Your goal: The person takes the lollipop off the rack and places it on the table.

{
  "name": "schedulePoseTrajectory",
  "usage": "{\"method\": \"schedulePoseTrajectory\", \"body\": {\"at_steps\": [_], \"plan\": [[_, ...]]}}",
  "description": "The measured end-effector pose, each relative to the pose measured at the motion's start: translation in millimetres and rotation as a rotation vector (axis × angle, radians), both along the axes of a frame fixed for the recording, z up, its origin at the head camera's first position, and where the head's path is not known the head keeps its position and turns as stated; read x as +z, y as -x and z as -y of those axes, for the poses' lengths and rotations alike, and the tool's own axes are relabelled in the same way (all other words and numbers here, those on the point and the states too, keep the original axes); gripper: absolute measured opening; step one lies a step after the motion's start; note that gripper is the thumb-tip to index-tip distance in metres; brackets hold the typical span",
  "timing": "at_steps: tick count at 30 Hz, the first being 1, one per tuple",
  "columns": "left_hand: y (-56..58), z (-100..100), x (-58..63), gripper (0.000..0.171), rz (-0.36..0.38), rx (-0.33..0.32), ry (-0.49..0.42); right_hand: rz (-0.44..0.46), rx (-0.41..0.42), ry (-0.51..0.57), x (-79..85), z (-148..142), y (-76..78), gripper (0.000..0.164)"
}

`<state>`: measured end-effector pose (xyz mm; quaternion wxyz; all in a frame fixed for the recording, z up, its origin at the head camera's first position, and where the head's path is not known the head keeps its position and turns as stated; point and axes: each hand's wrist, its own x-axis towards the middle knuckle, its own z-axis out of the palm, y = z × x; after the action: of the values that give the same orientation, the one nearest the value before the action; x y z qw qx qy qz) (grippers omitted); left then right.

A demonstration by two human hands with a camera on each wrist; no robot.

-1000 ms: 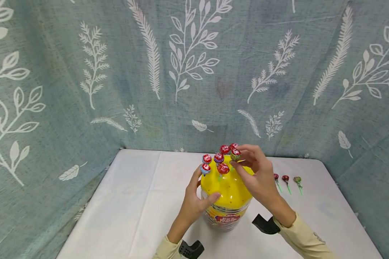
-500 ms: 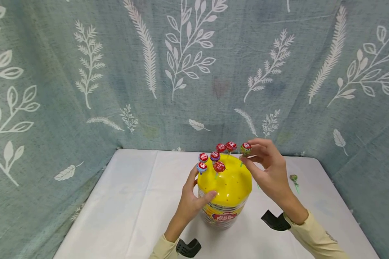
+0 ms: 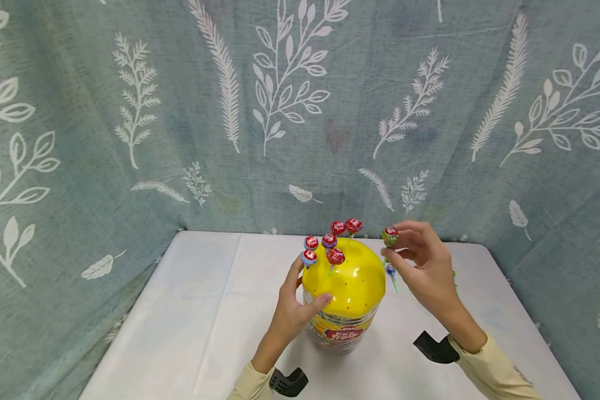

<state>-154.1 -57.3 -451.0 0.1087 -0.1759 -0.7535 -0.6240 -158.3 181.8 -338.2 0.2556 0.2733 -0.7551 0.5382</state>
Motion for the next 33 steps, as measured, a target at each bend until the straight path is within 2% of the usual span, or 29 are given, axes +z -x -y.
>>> {"method": "schedulePoseTrajectory", "body": {"at_steps": [12,19,27,30,33], "plan": [[1.0,2.5,0.0,0.078,-0.034,-0.008,-0.011,0.066,-0.042,-0.014,-13.9,-16.7,-3.0,0.047],[0.3,1.9,-0.4,0.077,-0.012,-0.012,-0.011,0.158,-0.079,-0.016,-31.8,-23.1,-7.5,0.046],[-0.2,1.8,-1.2,0.077,-0.025,-0.001,-0.001,0.273,-0.153,-0.068,-33.3,-16.3,-19.9,0.041],[0.4,1.3,-0.9,0.078,-0.027,-0.001,0.002,0.312,-0.153,-0.056,-42.7,-19.8,-16.0,0.042],[0.5,1.0,-0.4,0.078,-0.023,-0.001,0.003,0.355,-0.147,-0.043,-62.5,-26.9,-6.9,0.043]]}}
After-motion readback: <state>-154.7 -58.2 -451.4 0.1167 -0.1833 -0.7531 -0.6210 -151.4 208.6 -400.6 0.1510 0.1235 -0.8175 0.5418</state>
